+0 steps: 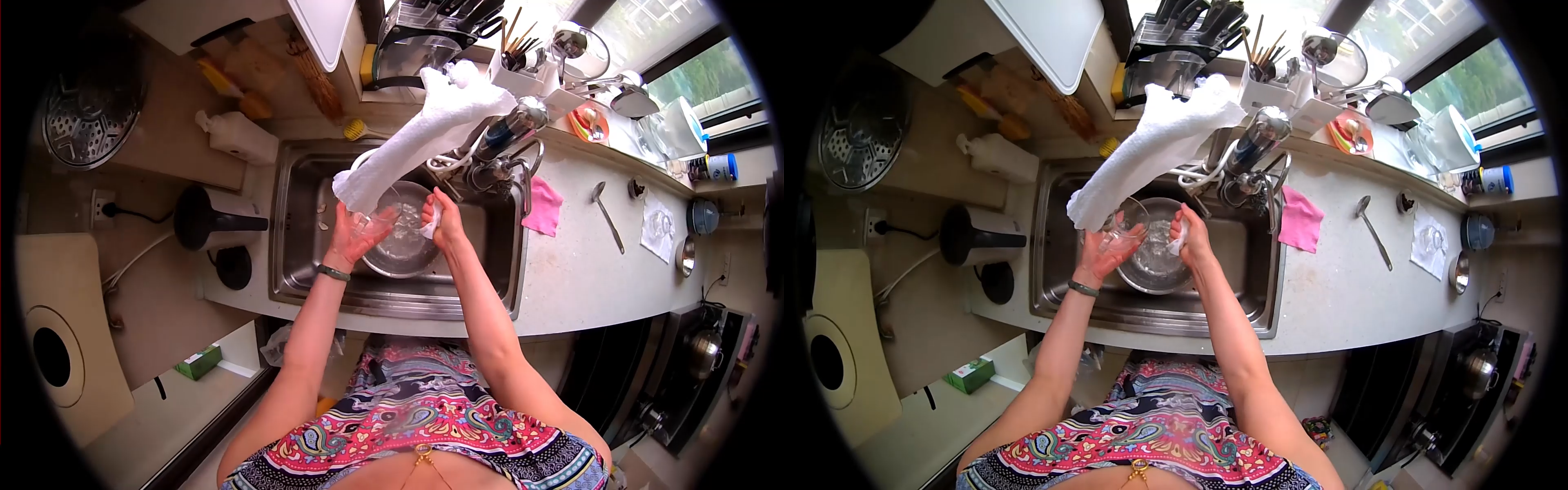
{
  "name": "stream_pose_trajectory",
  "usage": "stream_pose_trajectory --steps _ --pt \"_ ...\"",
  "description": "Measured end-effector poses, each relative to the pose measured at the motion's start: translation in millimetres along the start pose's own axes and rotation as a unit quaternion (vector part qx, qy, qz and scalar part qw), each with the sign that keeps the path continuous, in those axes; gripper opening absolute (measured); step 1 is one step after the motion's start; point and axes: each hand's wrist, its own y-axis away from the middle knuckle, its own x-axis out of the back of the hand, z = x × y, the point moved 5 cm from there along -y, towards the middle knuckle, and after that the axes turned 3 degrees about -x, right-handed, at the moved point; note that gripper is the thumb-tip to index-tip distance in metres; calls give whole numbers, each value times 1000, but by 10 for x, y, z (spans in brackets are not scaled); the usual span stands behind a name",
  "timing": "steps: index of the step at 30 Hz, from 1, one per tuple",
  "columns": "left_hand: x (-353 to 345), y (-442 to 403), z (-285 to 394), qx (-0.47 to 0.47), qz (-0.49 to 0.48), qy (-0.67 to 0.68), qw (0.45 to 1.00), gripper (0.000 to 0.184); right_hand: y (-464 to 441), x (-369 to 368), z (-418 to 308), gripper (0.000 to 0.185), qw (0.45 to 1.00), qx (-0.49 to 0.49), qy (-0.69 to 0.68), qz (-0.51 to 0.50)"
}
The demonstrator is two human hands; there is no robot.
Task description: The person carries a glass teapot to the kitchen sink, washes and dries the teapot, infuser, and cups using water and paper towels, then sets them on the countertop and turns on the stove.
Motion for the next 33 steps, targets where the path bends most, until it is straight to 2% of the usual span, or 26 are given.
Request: stream_pose_trajectory --steps 1,2,3,4,5,6,7,8,10,11,12,14,15,16,18,19,20,22,23,24,26,27,28,30,32,33 --pt "-26 33 -35 3 1 2 1000 71 80 25 -85 28 1000 1 -16 -3" --pt "-71 88 -50 1 21 -72 997 71 134 55 -181 26 999 3 -30 -8" --pt "-121 136 -53 -2 41 -147 988 71 159 69 -258 24 999 -18 -45 -18" --pt "-184 168 -68 -1 41 -146 988 71 151 69 -309 22 993 -54 -81 -62" --pt "-243 198 24 -95 59 -315 942 71 134 70 -405 21 988 -67 -126 -64" --pt "-300 257 96 -185 77 -472 859 71 116 74 -479 20 979 -82 -173 -65" --pt "-266 221 135 -216 92 -506 830 72 192 -34 -543 17 953 -114 -270 -82" --pt "-230 190 151 -213 96 -507 829 72 190 -68 -542 21 954 -91 -261 -118" --pt "-285 233 275 -343 111 -447 819 61 302 -38 -511 38 992 22 -113 -44" --pt "-323 252 305 -361 133 -437 813 56 262 -31 -459 50 991 43 -100 -80" --pt "-383 246 321 -364 133 -436 812 56 306 -64 -404 50 991 77 -55 -91" --pt "-268 204 248 -255 196 -234 918 55 305 -103 -334 51 994 83 -11 -72" --pt "-173 131 232 -197 184 -157 950 57 259 -90 -281 50 993 81 -17 -79" --pt "-128 136 234 -202 181 -157 950 57 224 -49 -246 44 994 93 10 -49" --pt "-84 162 100 -101 183 -115 971 58 73 242 -138 36 998 49 10 -48" --pt "-101 243 53 -113 222 -137 959 59 155 231 -99 25 999 32 -1 41" --pt "-109 289 6 -114 221 -138 959 59 150 326 -84 25 999 33 -2 39" --pt "-137 376 50 -195 247 -368 875 63 144 533 -4 20 998 -37 -3 54" --pt "-102 344 99 -291 221 -431 825 67 162 567 16 24 995 -35 26 92" --pt "27 325 94 -290 216 -431 827 67 184 586 23 25 993 -49 47 95" --pt "-129 513 106 -390 217 -575 686 69 260 601 14 26 973 3 132 191" --pt "-169 620 92 -364 245 -598 670 68 245 633 6 26 971 8 166 169" --pt "-169 675 106 -368 258 -656 607 67 255 682 8 28 971 10 173 161" --pt "-78 720 66 -388 250 -647 607 68 350 731 -56 32 936 47 274 218" --pt "-316 893 -46 -386 255 -698 546 69 -7 1201 6 37 858 148 417 262" --pt "-402 949 -109 -391 253 -707 532 71 95 1137 -74 38 802 206 486 281"
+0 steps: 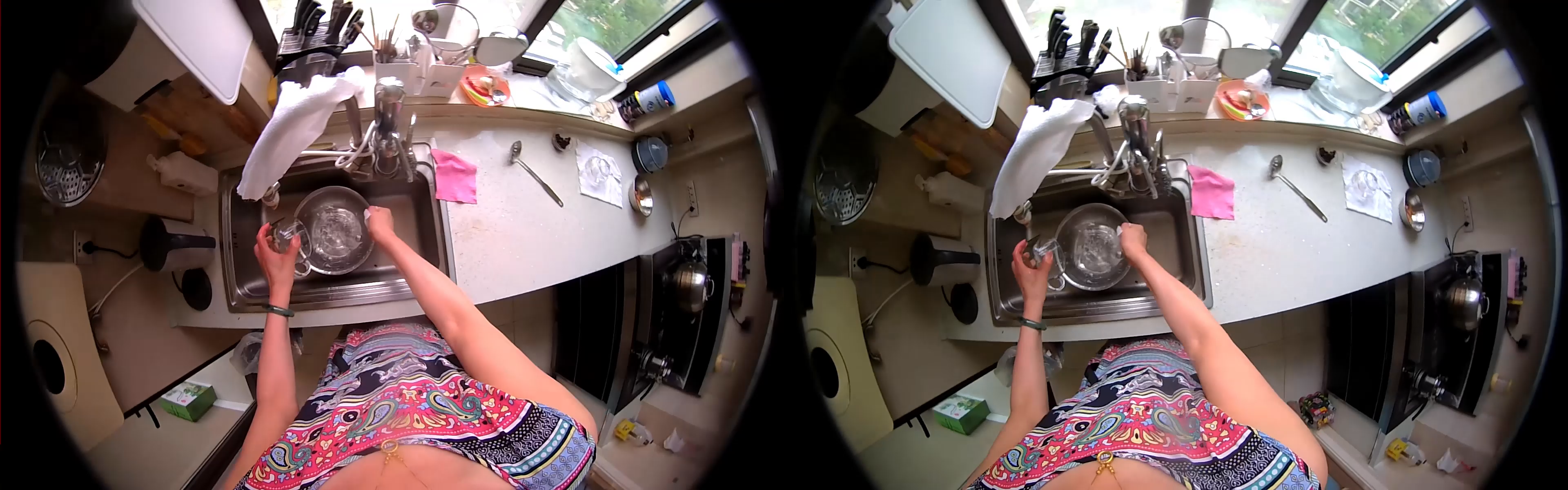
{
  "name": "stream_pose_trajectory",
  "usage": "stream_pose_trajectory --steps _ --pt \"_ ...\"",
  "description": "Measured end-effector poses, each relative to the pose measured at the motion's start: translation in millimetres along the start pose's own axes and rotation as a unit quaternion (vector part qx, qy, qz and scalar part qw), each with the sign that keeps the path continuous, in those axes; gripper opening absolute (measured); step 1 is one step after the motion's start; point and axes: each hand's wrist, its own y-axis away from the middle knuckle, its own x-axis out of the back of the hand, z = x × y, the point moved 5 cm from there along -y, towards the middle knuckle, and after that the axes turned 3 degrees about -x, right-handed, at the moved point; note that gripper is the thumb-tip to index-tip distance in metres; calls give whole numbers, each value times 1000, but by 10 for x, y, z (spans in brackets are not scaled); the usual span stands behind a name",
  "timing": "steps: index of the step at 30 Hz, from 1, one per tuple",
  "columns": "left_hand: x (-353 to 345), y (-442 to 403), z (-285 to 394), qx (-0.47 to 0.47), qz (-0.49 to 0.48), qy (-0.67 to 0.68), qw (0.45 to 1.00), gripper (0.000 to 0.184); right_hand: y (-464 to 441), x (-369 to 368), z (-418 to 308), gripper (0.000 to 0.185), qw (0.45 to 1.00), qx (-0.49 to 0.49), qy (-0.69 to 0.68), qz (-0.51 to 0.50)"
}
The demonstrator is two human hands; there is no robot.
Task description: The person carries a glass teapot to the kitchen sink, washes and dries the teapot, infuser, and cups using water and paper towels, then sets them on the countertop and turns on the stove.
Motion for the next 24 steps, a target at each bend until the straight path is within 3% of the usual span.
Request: stream_pose_trajectory --steps 1,3,5,7,9,11,13,16,17,18,19,20,21,22,23,24 --pt "12 57 105 -14 4 -11 1000 73 112 122 -140 39 994 65 73 46" --pt "32 143 412 -33 -37 -60 997 74 297 352 -311 42 991 56 124 9" --pt "-40 197 432 -132 -29 -128 983 75 474 652 -477 38 976 55 207 29" --pt "-67 270 469 -158 -40 -150 975 75 666 1058 -592 43 975 65 204 58" --pt "-88 316 471 -161 -51 -141 975 73 756 1485 -606 59 937 142 264 179" --pt "-99 365 509 -168 -50 -118 977 72 838 1777 -510 75 913 141 334 185" --pt "-149 402 506 -156 -45 -93 982 69 1000 1970 -470 74 838 203 439 253" --pt "-218 322 130 -89 -19 -72 993 63 1229 1978 -950 37 894 273 316 162" --pt "-240 282 -29 -109 3 10 994 62 1382 1947 -1158 24 920 290 235 117" --pt "-210 282 -90 -88 39 -2 995 62 1638 1965 -1345 15 866 426 188 181" --pt "-208 314 -112 -66 75 -11 995 62 1696 1836 -1296 15 820 518 186 157" --pt "-205 372 -80 -87 94 -28 991 61 1567 1521 -990 13 824 500 250 87" --pt "-172 407 -38 -110 114 -46 986 60 1364 1274 -489 14 752 437 493 -35" --pt "-169 431 -54 -102 117 -9 988 60 1286 1206 -345 18 796 325 494 -127" --pt "-73 533 172 -109 148 -141 973 62 1570 1539 -574 14 783 421 458 -8" --pt "8 557 220 -146 156 -182 960 65 1813 1787 -850 11 813 467 349 20"
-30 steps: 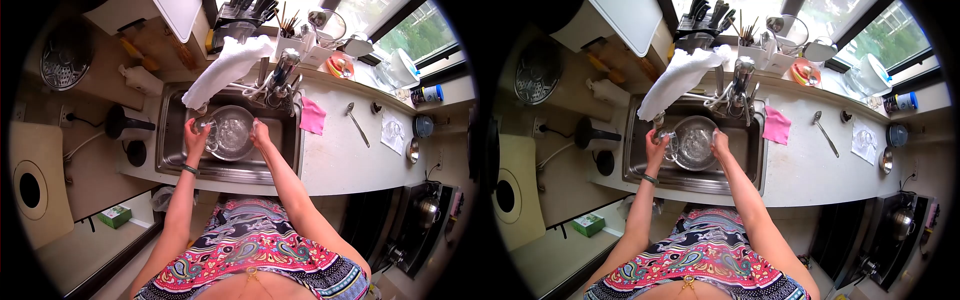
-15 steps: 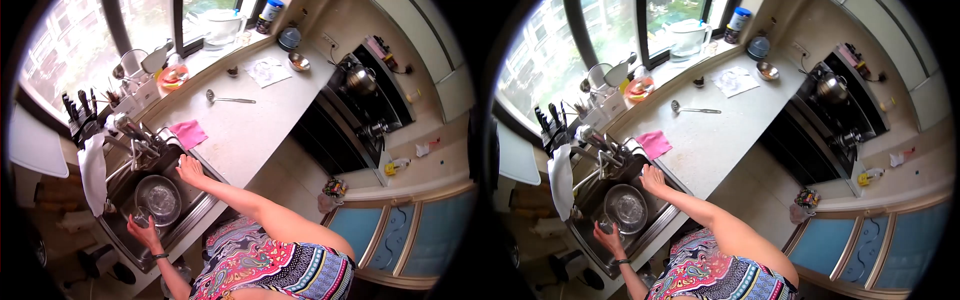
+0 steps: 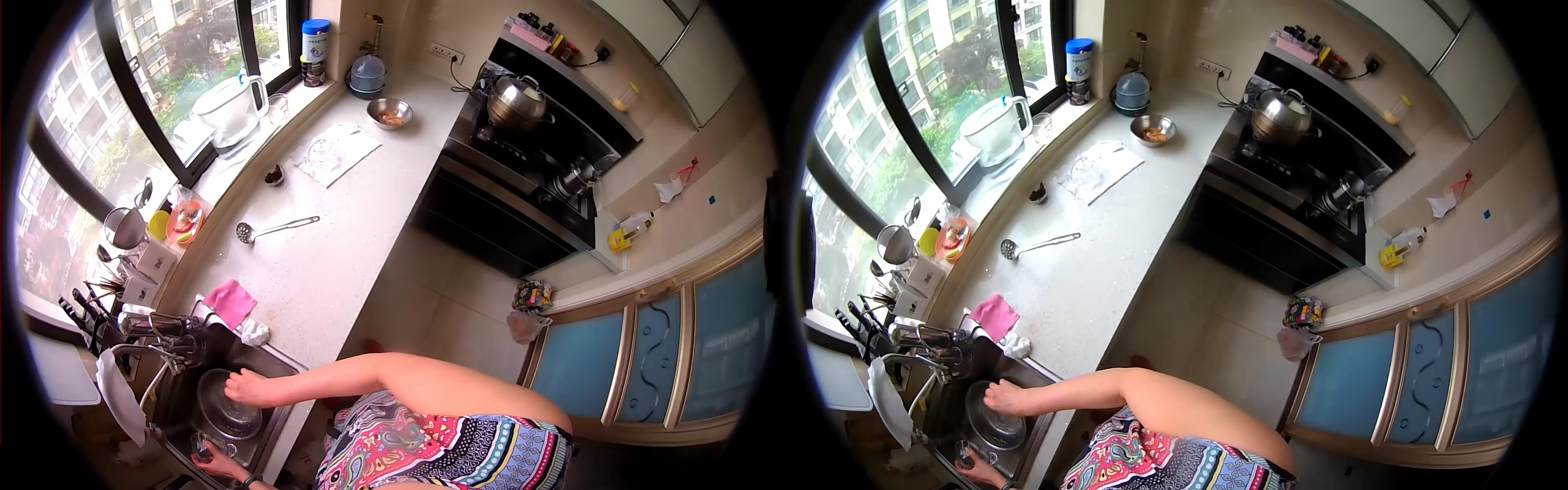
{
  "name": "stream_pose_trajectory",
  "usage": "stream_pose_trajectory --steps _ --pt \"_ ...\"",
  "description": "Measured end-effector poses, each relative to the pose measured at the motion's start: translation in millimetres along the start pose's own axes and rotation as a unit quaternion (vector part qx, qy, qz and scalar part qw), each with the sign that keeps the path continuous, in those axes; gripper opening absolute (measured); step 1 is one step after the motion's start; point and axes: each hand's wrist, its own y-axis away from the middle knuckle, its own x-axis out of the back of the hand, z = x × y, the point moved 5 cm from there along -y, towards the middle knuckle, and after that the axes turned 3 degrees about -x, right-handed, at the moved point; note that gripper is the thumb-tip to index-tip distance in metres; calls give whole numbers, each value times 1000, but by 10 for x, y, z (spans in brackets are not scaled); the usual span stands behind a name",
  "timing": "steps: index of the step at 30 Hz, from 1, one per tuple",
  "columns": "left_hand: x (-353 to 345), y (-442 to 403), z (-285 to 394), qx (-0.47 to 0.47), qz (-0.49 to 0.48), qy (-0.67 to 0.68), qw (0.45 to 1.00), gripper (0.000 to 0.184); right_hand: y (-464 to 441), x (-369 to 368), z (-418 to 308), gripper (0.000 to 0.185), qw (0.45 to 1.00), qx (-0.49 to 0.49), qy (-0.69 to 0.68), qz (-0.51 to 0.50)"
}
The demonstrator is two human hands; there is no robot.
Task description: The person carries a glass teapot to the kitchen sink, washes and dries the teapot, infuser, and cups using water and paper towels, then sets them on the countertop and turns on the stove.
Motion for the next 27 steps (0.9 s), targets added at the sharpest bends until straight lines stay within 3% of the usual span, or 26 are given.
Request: stream_pose_trajectory --steps 1,3,4,5,6,8,9,11,12,13,14,15,18,19,21,25,27 --pt "11 43 58 -38 12 -32 999 69 35 421 -17 9 993 13 -79 88" --pt "145 128 473 -8 22 108 994 75 250 1237 -3 10 961 128 -180 168" --pt "348 173 840 -67 65 -40 995 79 449 1353 224 10 914 213 -262 225" --pt "518 208 1108 -69 65 -39 995 79 514 1058 523 9 967 204 -112 103" --pt "612 186 1383 -86 51 -43 994 79 603 1084 808 11 996 84 36 5" --pt "639 221 1653 -109 47 -43 992 75 653 1402 1309 18 999 7 -45 -3" --pt "606 197 1701 -119 43 -41 991 75 661 1677 1529 22 958 50 -266 90" --pt "555 288 1770 -127 43 -97 986 74 1007 2179 2228 29 842 -182 -475 181" --pt "479 294 1709 -113 67 -83 988 72 1262 2306 2610 26 930 -242 -182 209" --pt "413 286 1690 -88 93 -49 991 66 1603 2245 3109 19 942 -317 -56 92" --pt "386 214 1653 -92 95 -49 990 66 1938 2297 3597 20 919 -359 -99 127" --pt "410 211 1759 -258 160 -161 939 59 2278 2470 3995 22 881 -401 -110 224" --pt "370 222 1945 -210 135 -116 961 57 3437 3147 5042 28 833 -467 31 294" --pt "335 264 2039 -207 132 -115 963 57 3796 3529 5155 28 774 -563 18 289" --pt "222 348 2318 -212 119 -116 963 55 4488 3976 5659 24 714 -645 73 262" --pt "-47 548 2948 -211 92 -127 965 53 5461 4681 6419 23 635 -731 118 219" --pt "-156 622 3226 -216 76 -133 964 51 5698 4832 6677 23 627 -748 111 190"
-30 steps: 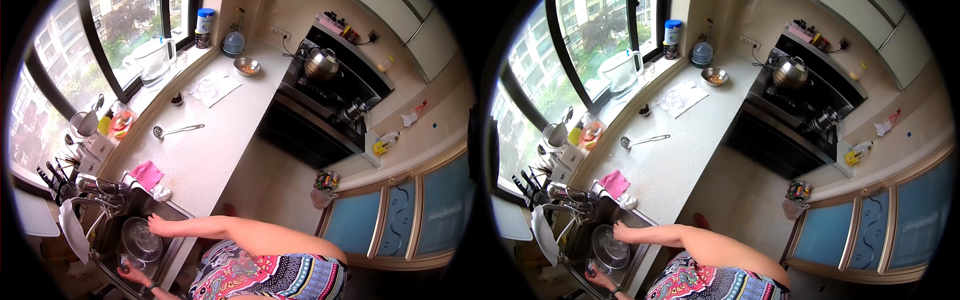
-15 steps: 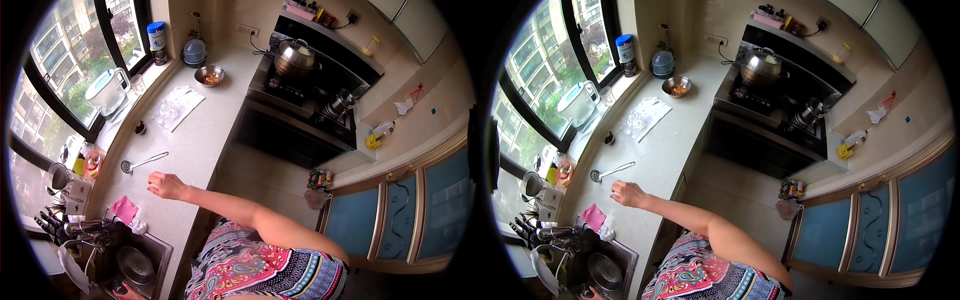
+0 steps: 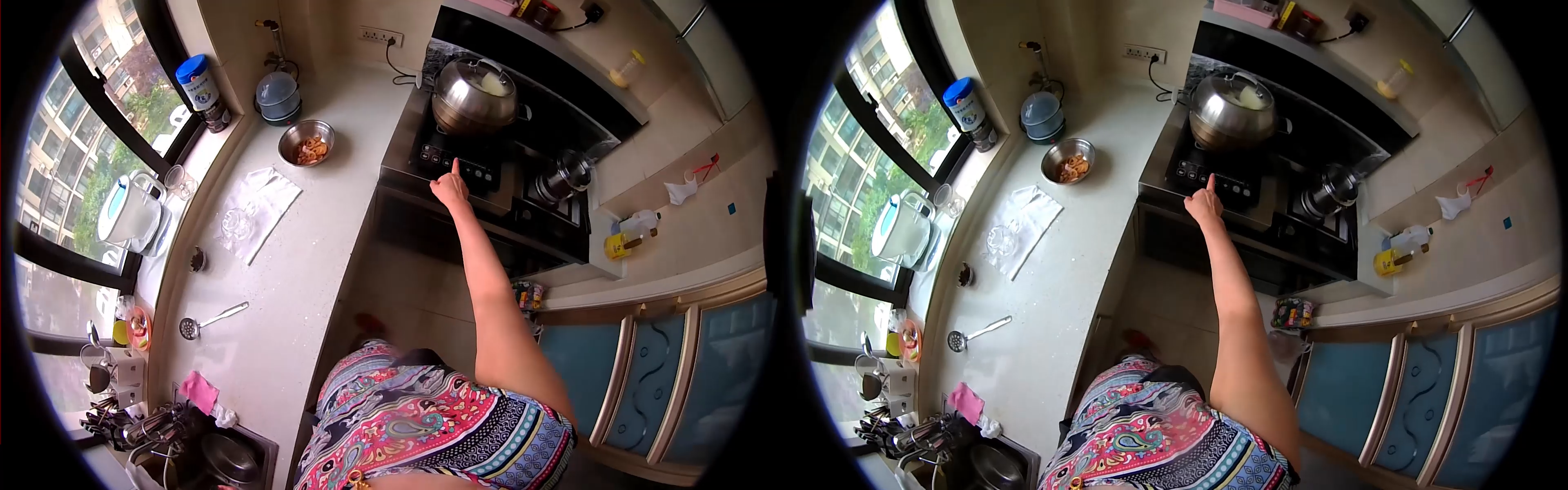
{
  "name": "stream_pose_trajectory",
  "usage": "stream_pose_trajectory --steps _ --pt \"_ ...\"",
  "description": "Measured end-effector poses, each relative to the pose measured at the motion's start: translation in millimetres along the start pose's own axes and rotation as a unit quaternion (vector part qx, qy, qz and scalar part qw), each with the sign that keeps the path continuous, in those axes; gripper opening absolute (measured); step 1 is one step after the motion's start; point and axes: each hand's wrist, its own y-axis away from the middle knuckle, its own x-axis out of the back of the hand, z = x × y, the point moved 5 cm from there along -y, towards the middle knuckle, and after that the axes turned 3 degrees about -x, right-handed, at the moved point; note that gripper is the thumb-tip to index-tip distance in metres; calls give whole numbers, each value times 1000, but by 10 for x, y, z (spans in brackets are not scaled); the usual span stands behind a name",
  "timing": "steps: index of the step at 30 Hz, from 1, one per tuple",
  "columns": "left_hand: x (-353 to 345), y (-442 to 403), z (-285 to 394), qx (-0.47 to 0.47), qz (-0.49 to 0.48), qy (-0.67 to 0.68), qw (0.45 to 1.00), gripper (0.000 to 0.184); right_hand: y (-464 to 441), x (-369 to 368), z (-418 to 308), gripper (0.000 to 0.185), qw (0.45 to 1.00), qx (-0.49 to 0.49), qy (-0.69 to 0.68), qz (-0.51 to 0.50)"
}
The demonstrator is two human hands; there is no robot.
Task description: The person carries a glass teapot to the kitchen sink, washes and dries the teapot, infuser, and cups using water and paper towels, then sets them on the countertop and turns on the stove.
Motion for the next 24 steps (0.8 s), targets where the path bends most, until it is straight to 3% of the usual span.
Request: stream_pose_trajectory --steps 6,24 --pt "-78 -26 607 -4 -43 -13 999 48 -284 49 -19 40 997 -20 57 -51" --pt "-305 -107 820 -19 -103 -47 993 37 -345 81 3 38 995 6 64 -80"
